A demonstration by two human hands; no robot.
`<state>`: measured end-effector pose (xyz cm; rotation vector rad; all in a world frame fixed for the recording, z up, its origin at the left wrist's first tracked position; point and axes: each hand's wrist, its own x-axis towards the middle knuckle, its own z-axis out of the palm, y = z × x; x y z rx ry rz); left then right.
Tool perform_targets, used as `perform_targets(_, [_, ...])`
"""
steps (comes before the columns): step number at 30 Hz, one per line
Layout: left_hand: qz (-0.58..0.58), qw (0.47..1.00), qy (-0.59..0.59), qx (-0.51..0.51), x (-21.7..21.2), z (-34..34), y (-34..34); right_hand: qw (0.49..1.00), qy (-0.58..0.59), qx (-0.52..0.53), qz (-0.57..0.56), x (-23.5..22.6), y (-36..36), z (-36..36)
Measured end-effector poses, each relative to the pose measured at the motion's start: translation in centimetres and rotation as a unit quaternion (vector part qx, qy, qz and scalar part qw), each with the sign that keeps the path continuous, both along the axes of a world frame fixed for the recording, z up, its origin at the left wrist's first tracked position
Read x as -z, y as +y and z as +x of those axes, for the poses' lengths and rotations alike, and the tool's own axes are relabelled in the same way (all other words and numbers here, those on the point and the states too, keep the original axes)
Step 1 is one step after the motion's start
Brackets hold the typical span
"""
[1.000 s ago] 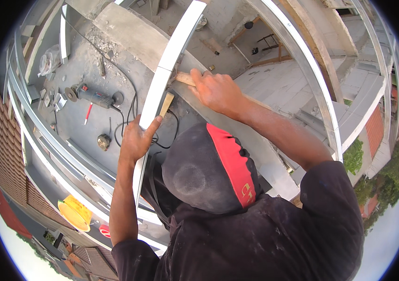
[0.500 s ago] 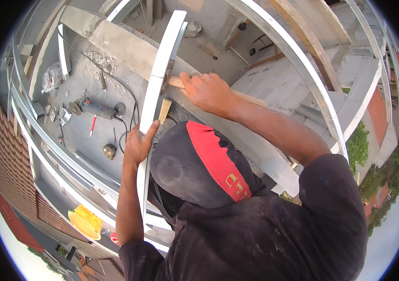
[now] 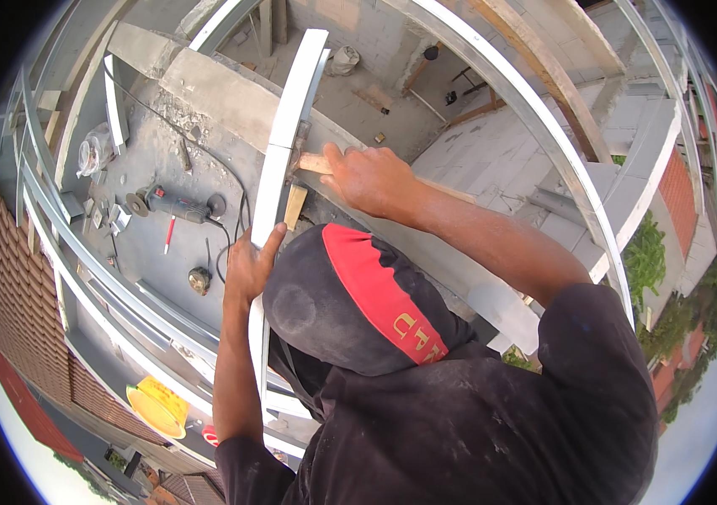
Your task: The person cuts a metal profile with an angle grinder, then uses a hammer to tap and align the pieces. They assemble the cut metal profiles into a frame structure on a rooftop, adjusting and fitting the pieces together.
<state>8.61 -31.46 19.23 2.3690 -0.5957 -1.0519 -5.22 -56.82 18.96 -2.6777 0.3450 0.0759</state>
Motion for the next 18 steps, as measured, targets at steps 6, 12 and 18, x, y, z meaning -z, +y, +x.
perform_targets(6, [0.020,0.999,0.025,0.008,-1.1,-0.3,0.3,0.996,0.011,0.002,0.094,0.1,-2.6,-6.1])
perform_targets(12, [-0.023,1.000,0.017,0.007,-0.4,0.0,0.9,0.995,-0.080,-0.025,0.061,0.1,-4.9,-6.2])
perform_targets(18, [-0.001,1.000,-0.012,0.026,0.4,0.5,1.1,0.991,-0.067,-0.022,0.115,0.1,-5.1,-3.1])
